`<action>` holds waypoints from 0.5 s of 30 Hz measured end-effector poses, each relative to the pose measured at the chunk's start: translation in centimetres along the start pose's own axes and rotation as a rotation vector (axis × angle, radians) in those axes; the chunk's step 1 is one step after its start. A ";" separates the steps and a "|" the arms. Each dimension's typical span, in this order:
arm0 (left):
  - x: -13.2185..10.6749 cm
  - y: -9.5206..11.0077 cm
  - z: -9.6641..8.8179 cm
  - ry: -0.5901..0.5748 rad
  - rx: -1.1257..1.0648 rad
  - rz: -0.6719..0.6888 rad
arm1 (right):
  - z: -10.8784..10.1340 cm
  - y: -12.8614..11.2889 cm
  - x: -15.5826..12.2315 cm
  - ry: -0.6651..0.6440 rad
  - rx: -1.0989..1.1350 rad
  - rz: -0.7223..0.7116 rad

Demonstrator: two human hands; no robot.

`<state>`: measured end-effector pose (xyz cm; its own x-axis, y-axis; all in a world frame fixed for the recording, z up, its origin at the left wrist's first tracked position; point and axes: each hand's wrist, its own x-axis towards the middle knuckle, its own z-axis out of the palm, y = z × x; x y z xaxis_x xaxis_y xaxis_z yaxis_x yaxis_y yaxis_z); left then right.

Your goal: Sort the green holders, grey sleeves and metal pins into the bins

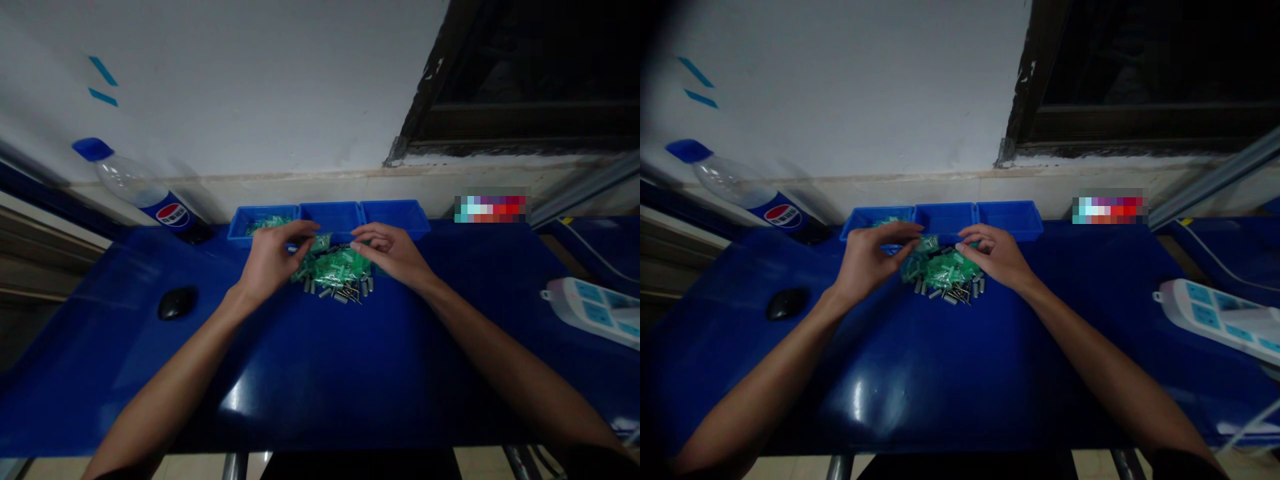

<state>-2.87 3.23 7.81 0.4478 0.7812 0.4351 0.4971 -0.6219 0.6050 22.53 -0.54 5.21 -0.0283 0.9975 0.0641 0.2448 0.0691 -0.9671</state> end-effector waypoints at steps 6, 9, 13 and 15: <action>0.3 1.2 0.5 -0.040 -0.545 -0.256 | 0.3 -0.2 -0.3 -0.130 0.082 0.027; 0.4 1.1 0.8 -0.092 -0.622 -0.327 | 0.2 -0.3 -0.4 -0.093 0.116 0.051; 0.2 0.9 1.2 -0.170 -0.673 -0.353 | 0.2 -0.4 -0.3 -0.043 0.124 0.049; 0.1 0.9 1.5 -0.189 -0.673 -0.337 | 0.2 -0.5 -0.3 -0.041 0.129 0.059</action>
<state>-1.29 2.65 7.42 0.5019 0.8620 0.0712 0.0974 -0.1382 0.9856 22.21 -0.86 5.61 -0.0574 0.9984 -0.0014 0.1210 0.0055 -0.9926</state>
